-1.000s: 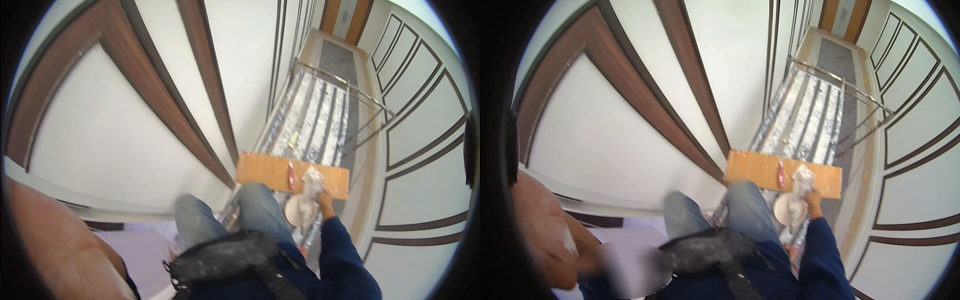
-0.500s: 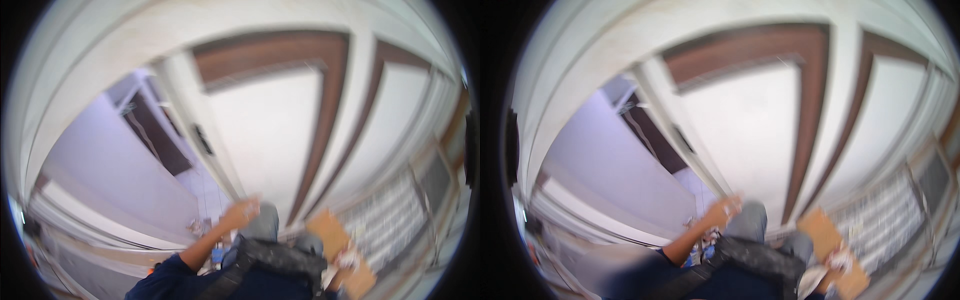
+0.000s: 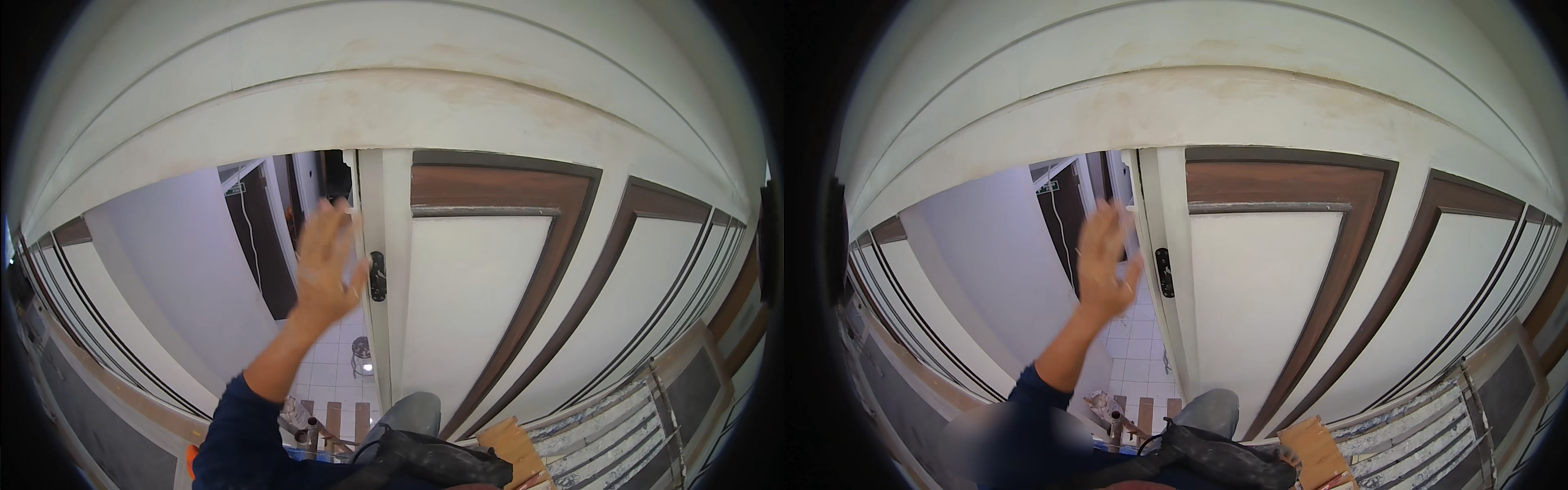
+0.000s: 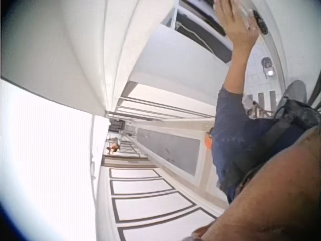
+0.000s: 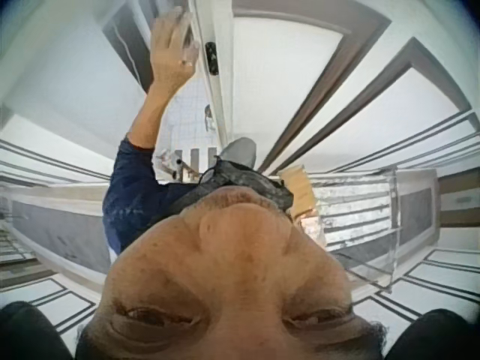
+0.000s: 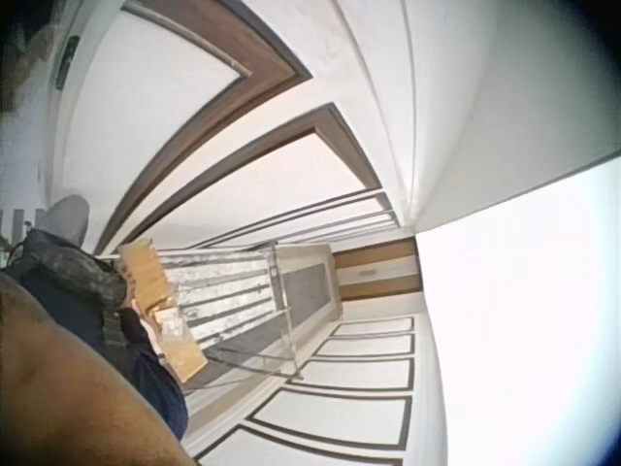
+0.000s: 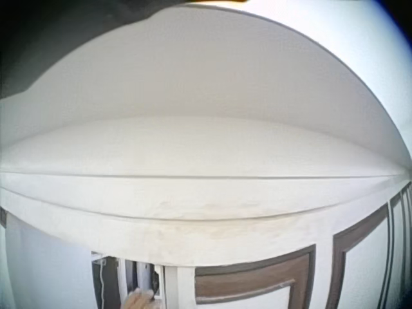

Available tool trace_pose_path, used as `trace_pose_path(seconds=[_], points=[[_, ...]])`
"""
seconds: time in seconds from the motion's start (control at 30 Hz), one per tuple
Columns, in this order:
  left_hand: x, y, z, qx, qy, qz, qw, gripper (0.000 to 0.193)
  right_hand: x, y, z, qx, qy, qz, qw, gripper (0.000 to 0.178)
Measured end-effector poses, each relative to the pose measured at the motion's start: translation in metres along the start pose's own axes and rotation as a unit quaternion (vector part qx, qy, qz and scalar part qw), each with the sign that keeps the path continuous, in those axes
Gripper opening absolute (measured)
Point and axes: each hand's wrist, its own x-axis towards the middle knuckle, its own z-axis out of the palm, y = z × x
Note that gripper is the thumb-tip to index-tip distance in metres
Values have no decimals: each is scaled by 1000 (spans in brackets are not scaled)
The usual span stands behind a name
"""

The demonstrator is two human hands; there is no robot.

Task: The person applies white wall compound to the curved ceiling above a door frame using a putty knife and a small brush. They repeatedly scoop compound from a container, spread it along the ceiling edge, and smooth the surface.

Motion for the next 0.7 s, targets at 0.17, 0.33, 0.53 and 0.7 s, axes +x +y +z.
trace_pose_path(seconds=[0.17, 0.33, 0.53, 0.7], points=[[150, -42, 0, 199, 109, 18, 974, 68, -13, -6, 14, -2, 8, -23, 1000, 57], [180, 1, 74, 206, 24, 57, 977, 76, -17, 5, 35, -6, 26, -38, 999, 58], [203, 92, 163, 88, -39, 155, 983, 76, -8, 12, 47, 30, -18, 28, 999, 62], [168, 154, 220, -22, -194, 423, 885, 46, -2, 8, 35, 55, -16, 42, 997, 59]])
